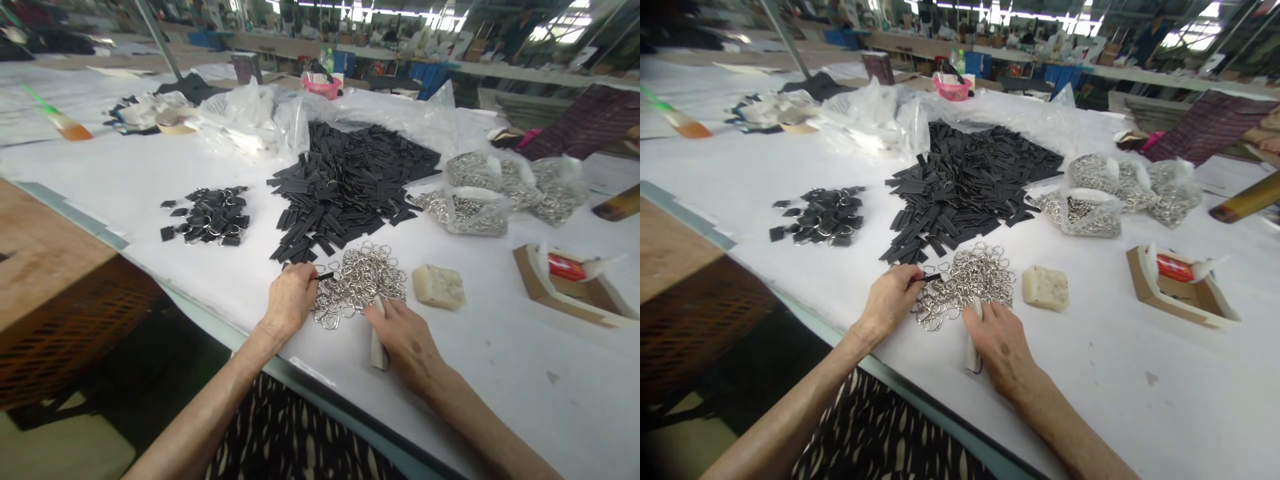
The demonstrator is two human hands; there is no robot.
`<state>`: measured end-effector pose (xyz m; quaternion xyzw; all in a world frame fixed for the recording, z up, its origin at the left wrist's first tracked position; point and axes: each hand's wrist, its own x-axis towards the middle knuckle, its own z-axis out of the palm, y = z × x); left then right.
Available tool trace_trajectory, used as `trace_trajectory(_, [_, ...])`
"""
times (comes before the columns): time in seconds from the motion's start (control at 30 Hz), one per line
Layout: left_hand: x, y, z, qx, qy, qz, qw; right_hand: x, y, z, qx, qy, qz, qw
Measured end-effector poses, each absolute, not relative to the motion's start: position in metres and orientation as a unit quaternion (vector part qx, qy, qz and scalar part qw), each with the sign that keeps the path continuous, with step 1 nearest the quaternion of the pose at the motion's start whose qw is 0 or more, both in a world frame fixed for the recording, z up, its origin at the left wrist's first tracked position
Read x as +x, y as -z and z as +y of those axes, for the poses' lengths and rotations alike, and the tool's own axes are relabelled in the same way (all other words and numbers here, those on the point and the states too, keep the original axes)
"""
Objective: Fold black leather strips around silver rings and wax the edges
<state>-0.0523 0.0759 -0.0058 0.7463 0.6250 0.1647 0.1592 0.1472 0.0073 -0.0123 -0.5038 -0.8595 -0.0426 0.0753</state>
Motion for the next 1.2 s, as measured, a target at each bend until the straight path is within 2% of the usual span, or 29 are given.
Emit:
trace_trajectory(0.17, [-0.052, -0.005, 0.077, 0.740, -0.139, 0.637, 0.166, 0.144, 0.018, 0.007, -0.492, 0.101, -0.860, 0.088])
trace_trajectory(0.23, [-0.054, -0.010, 0.075, 0.715, -0.182, 0.645, 0.199, 0.143, 0.019, 0.009, -0.492, 0.103, -0.860, 0.085])
trace_trajectory(0.33, [-0.056, -0.018, 0.067, 0.618, -0.311, 0.613, 0.381, 0.143, 0.019, 0.012, -0.494, 0.084, -0.861, 0.083])
trace_trajectory(0.4, [-0.054, -0.021, 0.059, 0.545, -0.347, 0.559, 0.519, 0.145, 0.017, 0.012, -0.500, 0.041, -0.858, 0.109])
trace_trajectory(0.5, [-0.045, -0.018, 0.043, 0.472, -0.316, 0.499, 0.654, 0.150, 0.009, 0.011, -0.517, -0.039, -0.838, 0.171])
trace_trajectory(0.6, [-0.032, -0.011, 0.030, 0.416, -0.277, 0.475, 0.724, 0.156, -0.001, 0.008, -0.549, -0.172, -0.773, 0.269])
trace_trajectory(0.7, [-0.019, -0.008, 0.023, 0.395, -0.255, 0.493, 0.732, 0.158, -0.007, 0.006, -0.567, -0.280, -0.699, 0.332])
trace_trajectory(0.8, [-0.010, -0.009, 0.019, 0.413, -0.249, 0.517, 0.707, 0.157, -0.008, 0.006, -0.576, -0.284, -0.686, 0.341])
trace_trajectory(0.97, [-0.004, -0.005, 0.015, 0.462, -0.258, 0.517, 0.673, 0.155, -0.004, 0.005, -0.543, -0.235, -0.726, 0.349])
trace_trajectory(1.2, [-0.001, 0.002, 0.009, 0.493, -0.300, 0.510, 0.638, 0.150, -0.003, 0.006, -0.488, -0.074, -0.805, 0.327])
